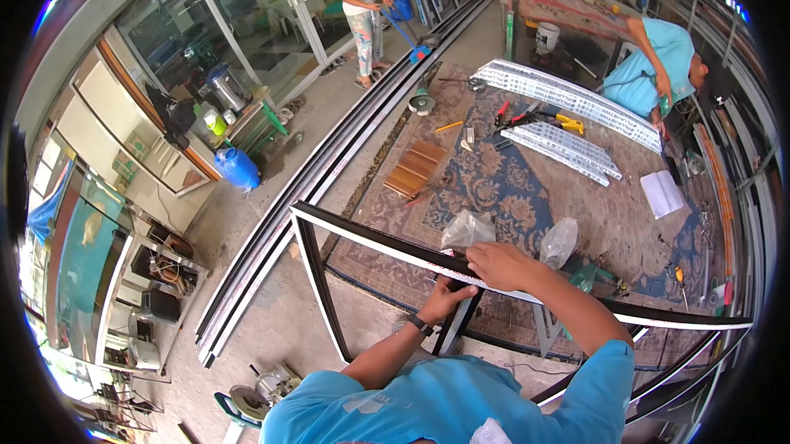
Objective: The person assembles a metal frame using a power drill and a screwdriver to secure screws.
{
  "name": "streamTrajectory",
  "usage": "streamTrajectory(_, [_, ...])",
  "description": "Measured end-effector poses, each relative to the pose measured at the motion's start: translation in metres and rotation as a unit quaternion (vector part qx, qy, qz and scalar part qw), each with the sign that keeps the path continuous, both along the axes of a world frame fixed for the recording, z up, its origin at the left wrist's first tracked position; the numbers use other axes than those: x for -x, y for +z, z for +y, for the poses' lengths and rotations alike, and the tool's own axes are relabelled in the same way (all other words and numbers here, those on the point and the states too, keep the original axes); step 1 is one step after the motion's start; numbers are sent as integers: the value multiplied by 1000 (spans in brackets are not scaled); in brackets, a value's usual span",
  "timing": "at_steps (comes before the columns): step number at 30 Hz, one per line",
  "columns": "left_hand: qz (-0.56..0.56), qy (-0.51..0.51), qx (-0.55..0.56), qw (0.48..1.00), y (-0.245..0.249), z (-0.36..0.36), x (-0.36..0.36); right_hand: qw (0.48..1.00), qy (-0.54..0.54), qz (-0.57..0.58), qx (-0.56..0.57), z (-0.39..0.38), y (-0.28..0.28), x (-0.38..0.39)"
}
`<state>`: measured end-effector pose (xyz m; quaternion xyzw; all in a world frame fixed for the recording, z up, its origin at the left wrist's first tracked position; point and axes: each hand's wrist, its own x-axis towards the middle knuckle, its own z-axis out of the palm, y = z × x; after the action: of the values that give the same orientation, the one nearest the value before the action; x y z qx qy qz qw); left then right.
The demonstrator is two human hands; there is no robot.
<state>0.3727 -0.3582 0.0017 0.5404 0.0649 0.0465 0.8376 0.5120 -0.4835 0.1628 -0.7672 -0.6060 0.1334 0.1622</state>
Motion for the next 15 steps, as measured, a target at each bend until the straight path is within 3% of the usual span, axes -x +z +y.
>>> streamTrajectory(6, [-20, 9, -1, 1000, 7, -1, 1, 988, -31, -9, 153, 10, 14, 2])
streamTrajectory(10, [-16, 15, 24, 999, 12, -3, 0, 993, -45, -19, 107, 6, 30, 7])
streamTrajectory(13, [-10, 15, 23, 1000, 9, -4, 1, 999, -17, -26, 6, -1, 5, 2])
streamTrajectory(15, [2, 5, 12, 1000, 12, -3, 2, 998, -17, -6, 53, 0, 3, 0])
